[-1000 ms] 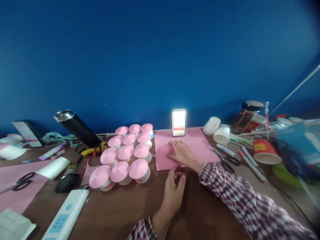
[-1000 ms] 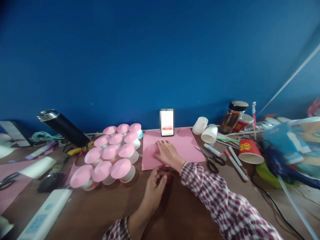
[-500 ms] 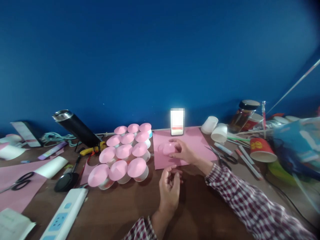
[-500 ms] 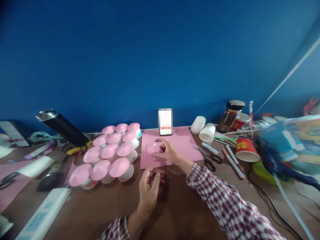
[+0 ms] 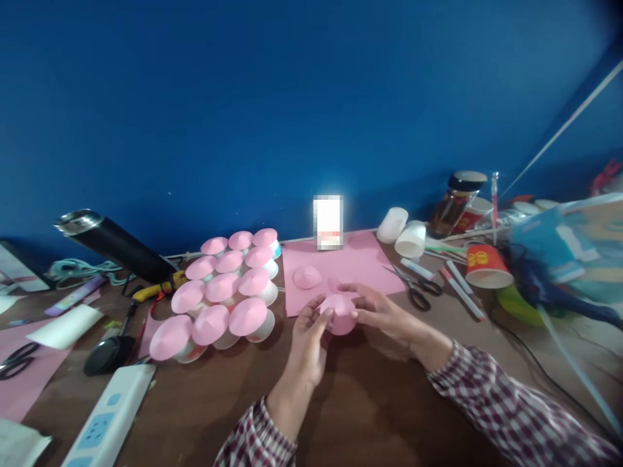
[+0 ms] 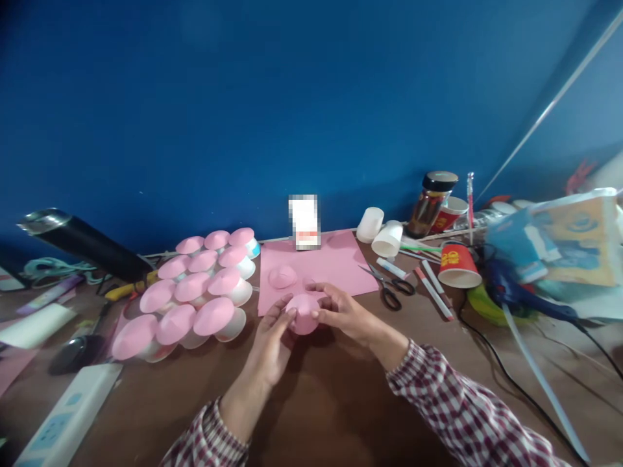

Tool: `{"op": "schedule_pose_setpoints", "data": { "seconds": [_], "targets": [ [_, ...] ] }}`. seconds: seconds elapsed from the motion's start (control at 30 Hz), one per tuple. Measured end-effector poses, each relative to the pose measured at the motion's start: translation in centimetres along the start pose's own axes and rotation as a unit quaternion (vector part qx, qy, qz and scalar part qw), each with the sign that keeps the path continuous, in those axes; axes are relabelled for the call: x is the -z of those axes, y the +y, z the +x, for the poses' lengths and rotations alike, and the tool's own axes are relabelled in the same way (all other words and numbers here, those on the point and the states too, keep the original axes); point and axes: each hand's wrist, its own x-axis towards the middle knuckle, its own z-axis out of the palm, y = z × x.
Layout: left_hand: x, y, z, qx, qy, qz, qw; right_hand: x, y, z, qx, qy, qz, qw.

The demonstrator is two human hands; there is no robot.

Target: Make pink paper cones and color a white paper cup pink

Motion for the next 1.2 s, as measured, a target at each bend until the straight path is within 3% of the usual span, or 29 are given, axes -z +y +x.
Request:
{"op": "schedule_pose_setpoints", "data": {
  "seconds": [0.23,0.43,0.53,0.73,1.2],
  "targets": [
    [-1.1,-0.6,0.0,0.014,0.022,-0.028,0.999,-0.9,2.4,-0.6,0.004,0.044,0.092,0.995],
    [-1.3,-1.2,0.0,0.006,-0.031,-0.022,0.999,-0.6,3.0,-0.5,0.021,0.085,0.092,0.992],
    [-1.1,-1.4,0.0,0.008,-0.049,0.005,0.999,-0.3,2.7,-0.6,0.031,0.085,0.053,0.994],
    [-0.8,-1.8,0.1,-0.017,0.036,0.075,0.996,-0.6,2.8,-0.8,0.052,0.077,-0.012,0.996],
    [-0.3,-2.2,-0.2,-0.017,-0.006,0.077,0.997,-0.9,3.5,-0.8,0.047,0.084,0.067,0.993]
  ]
}}
